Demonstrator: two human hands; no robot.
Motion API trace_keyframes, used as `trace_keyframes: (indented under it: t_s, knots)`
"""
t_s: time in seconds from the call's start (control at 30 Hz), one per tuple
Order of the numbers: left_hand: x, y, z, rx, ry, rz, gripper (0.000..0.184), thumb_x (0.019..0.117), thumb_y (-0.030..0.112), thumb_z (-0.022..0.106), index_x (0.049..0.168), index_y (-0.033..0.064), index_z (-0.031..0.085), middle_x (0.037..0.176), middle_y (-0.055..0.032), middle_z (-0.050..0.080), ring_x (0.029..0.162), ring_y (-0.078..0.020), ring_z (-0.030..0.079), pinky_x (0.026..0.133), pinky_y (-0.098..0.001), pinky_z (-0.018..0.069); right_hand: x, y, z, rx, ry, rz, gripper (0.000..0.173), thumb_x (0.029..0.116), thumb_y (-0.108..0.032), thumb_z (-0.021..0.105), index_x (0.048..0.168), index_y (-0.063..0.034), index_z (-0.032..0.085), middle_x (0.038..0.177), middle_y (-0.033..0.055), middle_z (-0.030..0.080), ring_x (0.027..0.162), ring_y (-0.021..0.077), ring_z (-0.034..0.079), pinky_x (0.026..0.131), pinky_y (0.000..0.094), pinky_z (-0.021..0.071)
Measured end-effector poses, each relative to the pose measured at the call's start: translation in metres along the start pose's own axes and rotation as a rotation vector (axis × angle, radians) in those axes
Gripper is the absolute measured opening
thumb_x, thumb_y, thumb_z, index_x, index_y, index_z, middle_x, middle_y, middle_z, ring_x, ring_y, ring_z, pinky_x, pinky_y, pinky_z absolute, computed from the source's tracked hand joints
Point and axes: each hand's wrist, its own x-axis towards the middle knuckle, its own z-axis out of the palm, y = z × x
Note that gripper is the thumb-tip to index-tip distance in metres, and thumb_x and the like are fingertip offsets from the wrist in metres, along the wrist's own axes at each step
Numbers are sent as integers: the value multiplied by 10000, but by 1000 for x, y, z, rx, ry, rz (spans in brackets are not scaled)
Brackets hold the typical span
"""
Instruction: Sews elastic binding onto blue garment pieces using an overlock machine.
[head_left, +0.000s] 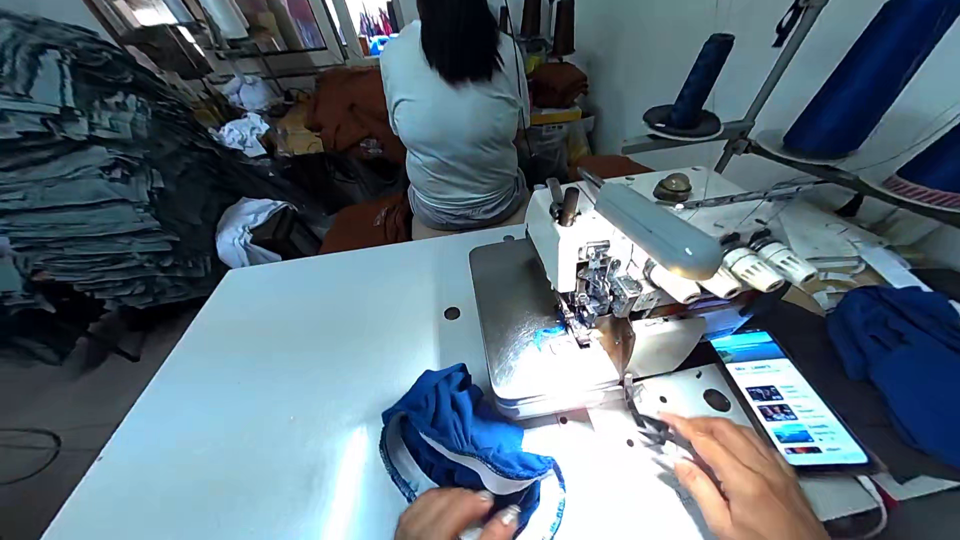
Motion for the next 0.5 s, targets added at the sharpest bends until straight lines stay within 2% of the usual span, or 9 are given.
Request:
trace_keyframes:
  t_s: [0.03,0.1,0.13,0.2,0.23,0.27,0.33,0.4,0.5]
  knots:
    - [5,1,-7,34,60,-27,322,1015,439,581,1215,193,642,1253,-9,574,1260,-97,510,1120,-274,368,-4,-3,4,-36,37,1,443,946,-257,623,1325,-36,676,1252,283,638,1151,535,586,879,716,420]
    - [24,-5,-18,149,160,-86,250,993,320,584,1213,203,592,1290,10,510,1289,-56,463,1122,-236,357,-3,-22,11,-15,143,-40,532,965,-493,596,1248,-59,716,1236,251,647,1174,503,564,875,682,386]
    - [33,-10,-22,202,145,-118,312,967,298,597,1262,199,572,1334,-30,492,1317,-106,450,1130,-284,360,-1,-36,15,59,138,-60,571,958,-579,583,1161,-72,747,1163,211,676,1123,447,593,858,642,409]
    - [46,-26,-26,285,44,-104,389,906,239,630,1290,175,619,1369,-182,553,1326,-343,496,1070,-554,389,1,-60,29,199,5,-109,637,910,-679,575,1109,-113,787,1088,139,738,1037,366,655,839,613,459]
    - [49,-36,-27,313,13,-70,319,894,216,631,1207,192,689,1316,-185,616,1278,-383,545,1015,-623,397,0,-67,40,231,-56,-155,562,910,-616,616,1080,-108,786,1031,119,748,967,341,695,809,611,507]
    - [47,-42,-28,320,8,-51,210,917,202,625,1095,214,735,1242,-139,667,1237,-340,583,1018,-602,398,-2,-71,52,233,-32,-212,372,905,-449,667,1003,-109,781,916,84,747,835,282,721,710,537,555]
    - [39,-48,-33,316,79,-6,131,967,159,608,986,200,731,1059,-45,703,1113,-203,637,1030,-434,461,-6,-77,69,170,181,-301,117,863,-158,654,899,-89,742,747,54,691,626,189,670,524,338,530]
    - [25,-44,-37,296,156,31,92,999,134,602,1019,161,688,995,-28,653,1017,-130,629,958,-269,508,-10,-73,72,114,343,-309,108,908,-105,628,898,-71,730,747,74,673,644,181,635,566,277,507]
    - [2,-40,-33,262,190,45,79,1018,136,591,1079,152,639,1019,-31,588,996,-107,597,926,-204,493,-17,-56,77,90,418,-317,125,926,-120,592,923,-64,704,777,87,667,707,198,640,645,287,529]
